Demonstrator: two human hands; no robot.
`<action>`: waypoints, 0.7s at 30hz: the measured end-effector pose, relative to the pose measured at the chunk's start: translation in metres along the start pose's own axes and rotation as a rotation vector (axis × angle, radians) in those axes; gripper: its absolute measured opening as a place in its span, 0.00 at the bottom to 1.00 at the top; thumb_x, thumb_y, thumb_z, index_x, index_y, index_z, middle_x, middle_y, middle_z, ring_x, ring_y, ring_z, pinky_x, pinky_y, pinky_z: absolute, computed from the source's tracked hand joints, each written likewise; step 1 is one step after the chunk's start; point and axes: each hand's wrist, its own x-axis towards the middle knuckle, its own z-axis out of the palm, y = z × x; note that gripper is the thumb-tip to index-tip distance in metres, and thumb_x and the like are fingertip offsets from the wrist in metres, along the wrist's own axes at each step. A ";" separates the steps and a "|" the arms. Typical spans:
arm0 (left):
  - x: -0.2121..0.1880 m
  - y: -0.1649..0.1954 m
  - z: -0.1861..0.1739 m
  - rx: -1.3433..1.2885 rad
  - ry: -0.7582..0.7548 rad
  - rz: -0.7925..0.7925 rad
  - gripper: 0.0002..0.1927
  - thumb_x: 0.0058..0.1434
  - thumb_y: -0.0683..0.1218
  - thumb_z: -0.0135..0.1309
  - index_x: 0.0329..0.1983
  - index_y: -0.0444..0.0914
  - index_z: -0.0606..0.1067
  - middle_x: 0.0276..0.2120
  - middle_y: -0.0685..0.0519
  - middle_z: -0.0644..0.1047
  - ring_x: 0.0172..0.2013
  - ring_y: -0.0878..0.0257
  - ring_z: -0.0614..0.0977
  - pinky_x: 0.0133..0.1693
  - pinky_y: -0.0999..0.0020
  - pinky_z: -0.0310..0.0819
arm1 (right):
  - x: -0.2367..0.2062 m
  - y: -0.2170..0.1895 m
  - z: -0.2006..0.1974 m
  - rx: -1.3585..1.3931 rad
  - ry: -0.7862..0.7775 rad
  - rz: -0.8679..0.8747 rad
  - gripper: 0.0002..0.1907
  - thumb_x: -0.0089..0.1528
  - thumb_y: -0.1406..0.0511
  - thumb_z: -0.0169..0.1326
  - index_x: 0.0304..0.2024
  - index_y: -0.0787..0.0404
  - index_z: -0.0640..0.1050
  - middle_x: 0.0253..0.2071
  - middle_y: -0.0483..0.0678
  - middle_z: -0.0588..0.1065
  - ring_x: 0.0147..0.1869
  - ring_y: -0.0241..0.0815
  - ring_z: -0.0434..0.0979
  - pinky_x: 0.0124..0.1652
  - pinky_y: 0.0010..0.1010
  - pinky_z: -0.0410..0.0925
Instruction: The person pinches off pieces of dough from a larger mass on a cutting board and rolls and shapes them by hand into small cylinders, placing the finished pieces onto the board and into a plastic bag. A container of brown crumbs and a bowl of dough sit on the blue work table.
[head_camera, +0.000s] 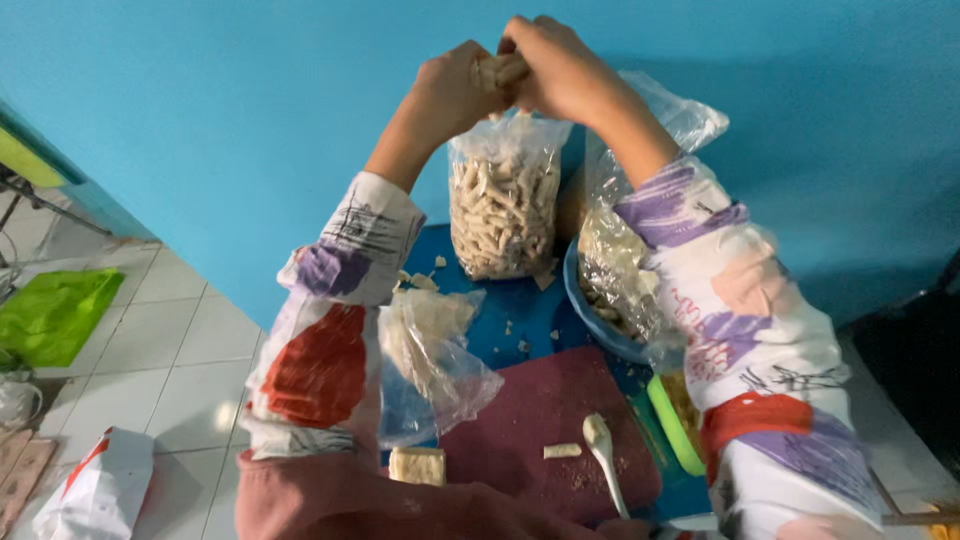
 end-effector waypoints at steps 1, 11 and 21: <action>0.017 0.001 0.001 -0.048 0.029 0.005 0.30 0.53 0.61 0.66 0.53 0.40 0.76 0.44 0.44 0.85 0.45 0.53 0.89 0.47 0.58 0.83 | 0.015 0.008 -0.011 0.037 -0.050 0.155 0.21 0.62 0.68 0.64 0.54 0.65 0.71 0.47 0.59 0.79 0.49 0.52 0.84 0.44 0.41 0.74; 0.007 -0.036 0.006 0.022 0.067 0.333 0.36 0.67 0.58 0.64 0.70 0.42 0.62 0.63 0.44 0.71 0.55 0.47 0.80 0.55 0.48 0.79 | -0.012 0.053 0.000 0.171 0.087 0.123 0.21 0.60 0.69 0.63 0.55 0.62 0.74 0.52 0.51 0.76 0.44 0.45 0.80 0.41 0.36 0.73; -0.209 0.008 -0.018 0.528 0.012 0.383 0.16 0.61 0.49 0.62 0.52 0.43 0.77 0.57 0.47 0.72 0.56 0.46 0.74 0.55 0.48 0.71 | -0.213 -0.051 0.058 0.090 -0.880 -0.106 0.09 0.59 0.64 0.59 0.41 0.58 0.78 0.39 0.46 0.77 0.44 0.42 0.79 0.45 0.35 0.70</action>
